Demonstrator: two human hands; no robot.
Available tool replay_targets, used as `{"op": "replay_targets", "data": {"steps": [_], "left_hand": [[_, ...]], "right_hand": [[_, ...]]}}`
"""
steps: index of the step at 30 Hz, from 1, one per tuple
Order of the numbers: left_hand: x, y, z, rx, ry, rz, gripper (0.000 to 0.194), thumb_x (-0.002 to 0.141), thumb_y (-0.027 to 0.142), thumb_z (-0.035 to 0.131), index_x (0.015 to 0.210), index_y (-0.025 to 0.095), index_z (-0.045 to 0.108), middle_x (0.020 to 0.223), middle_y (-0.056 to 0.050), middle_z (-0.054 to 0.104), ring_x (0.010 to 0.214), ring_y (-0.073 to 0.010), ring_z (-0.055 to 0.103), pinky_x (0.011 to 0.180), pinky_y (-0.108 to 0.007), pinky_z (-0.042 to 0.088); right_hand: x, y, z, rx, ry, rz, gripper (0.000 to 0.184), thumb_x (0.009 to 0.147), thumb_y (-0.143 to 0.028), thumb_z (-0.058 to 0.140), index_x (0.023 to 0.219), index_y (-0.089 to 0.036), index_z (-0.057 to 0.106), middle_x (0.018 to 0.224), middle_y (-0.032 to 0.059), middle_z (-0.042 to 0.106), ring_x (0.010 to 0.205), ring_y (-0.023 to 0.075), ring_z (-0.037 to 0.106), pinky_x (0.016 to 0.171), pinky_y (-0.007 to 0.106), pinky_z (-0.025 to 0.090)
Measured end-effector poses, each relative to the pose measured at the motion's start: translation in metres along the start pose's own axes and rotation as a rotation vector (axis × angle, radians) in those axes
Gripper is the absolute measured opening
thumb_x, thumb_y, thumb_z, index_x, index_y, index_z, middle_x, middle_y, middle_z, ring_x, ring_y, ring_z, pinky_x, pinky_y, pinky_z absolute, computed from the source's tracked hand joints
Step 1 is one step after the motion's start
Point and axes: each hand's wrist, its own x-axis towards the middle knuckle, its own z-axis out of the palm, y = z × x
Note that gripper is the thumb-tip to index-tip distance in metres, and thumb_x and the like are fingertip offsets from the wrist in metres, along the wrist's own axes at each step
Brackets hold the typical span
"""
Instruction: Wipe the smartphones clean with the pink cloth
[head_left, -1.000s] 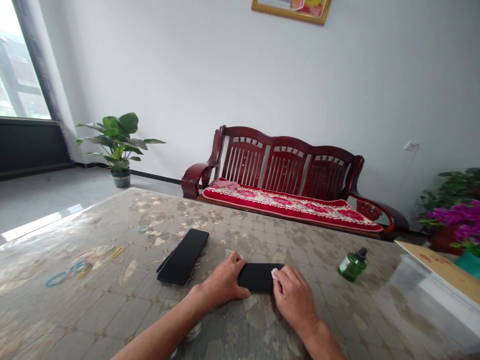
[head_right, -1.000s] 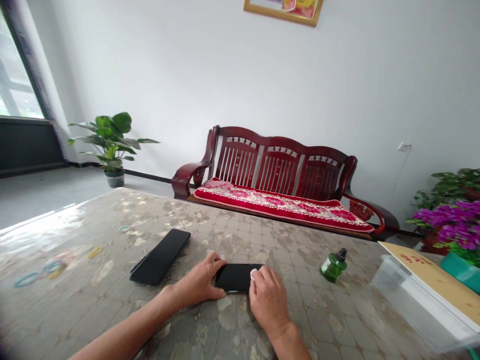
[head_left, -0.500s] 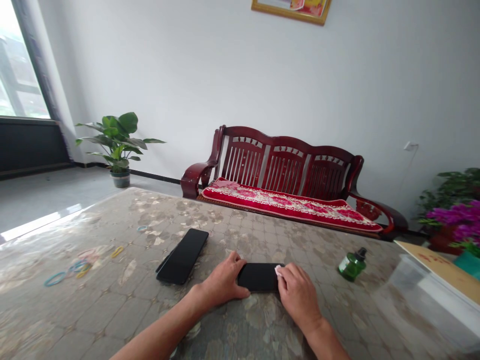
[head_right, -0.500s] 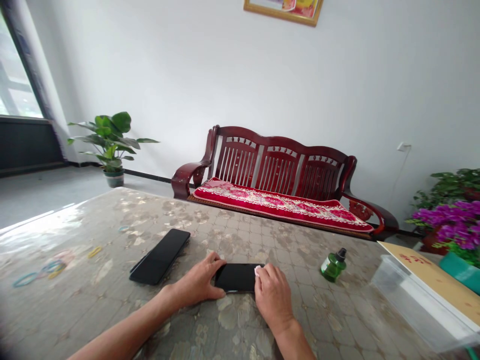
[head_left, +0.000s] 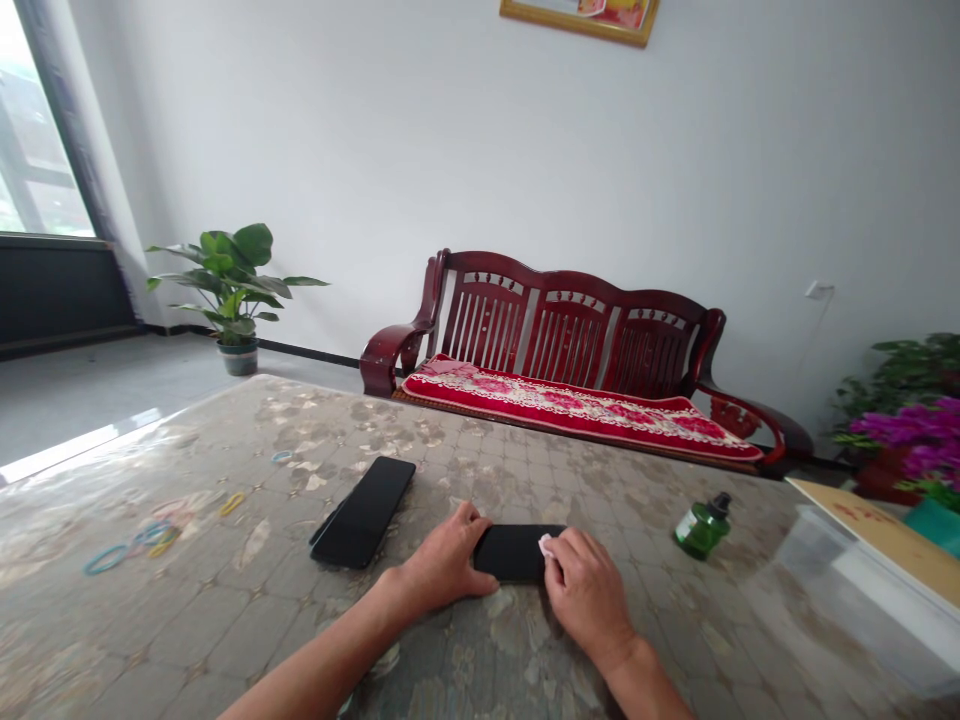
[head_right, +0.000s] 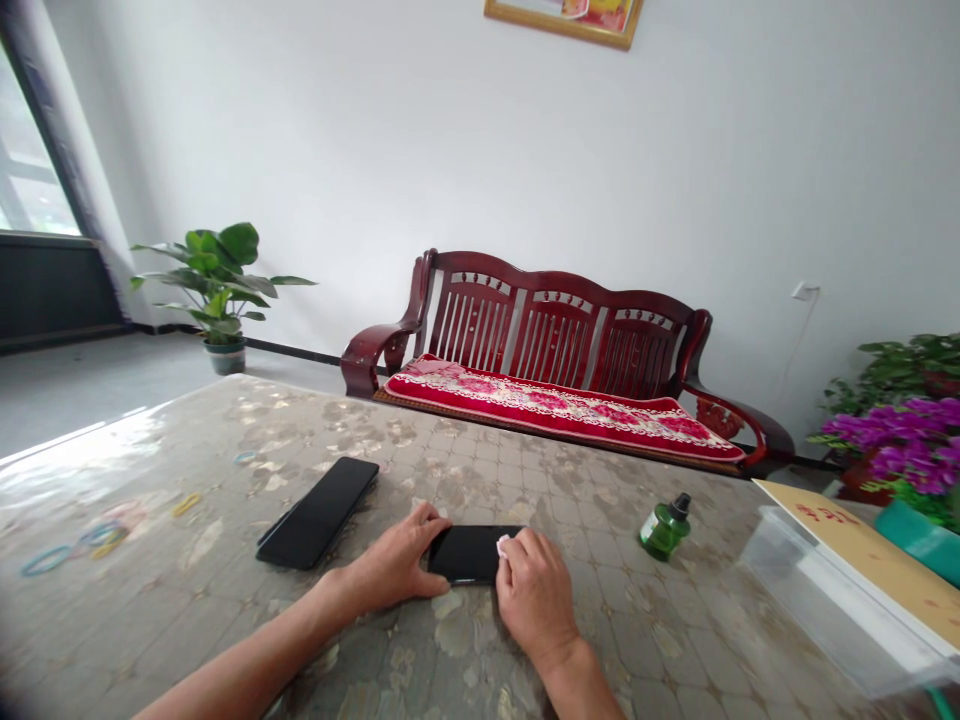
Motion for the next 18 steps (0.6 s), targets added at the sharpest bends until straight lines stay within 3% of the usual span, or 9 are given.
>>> {"op": "replay_targets", "data": {"steps": [4,12,18], "left_hand": [[0.001,-0.002,0.002,-0.007,0.01,0.009,0.054,0.063,0.035,0.077,0.113,0.022,0.062,0.119,-0.007,0.054,0.104,-0.0262,0.061,0.091,-0.028,0.048],[0.0,-0.001,0.002,0.004,0.019,0.015,0.053,0.064,0.034,0.077,0.113,0.022,0.061,0.118,-0.008,0.054,0.107,-0.0267,0.06,0.093,-0.029,0.047],[-0.001,0.002,-0.002,0.009,0.004,-0.001,0.054,0.064,0.035,0.077,0.114,0.02,0.062,0.119,-0.009,0.054,0.104,-0.0262,0.061,0.092,-0.029,0.048]], "right_hand": [[-0.001,0.004,0.001,-0.04,0.026,-0.001,0.016,0.089,-0.008,0.054,0.087,-0.022,0.063,0.08,0.0019,0.059,0.079,0.0183,0.056,0.073,0.029,0.038],[0.0,-0.034,-0.002,0.061,-0.065,-0.13,0.016,0.093,-0.013,0.052,0.09,-0.023,0.063,0.082,0.0018,0.059,0.079,0.018,0.054,0.074,0.03,0.037],[-0.001,-0.003,-0.002,0.0,-0.008,0.0,0.018,0.089,-0.01,0.052,0.081,-0.022,0.062,0.079,0.0022,0.059,0.078,0.0188,0.055,0.072,0.03,0.036]]}}
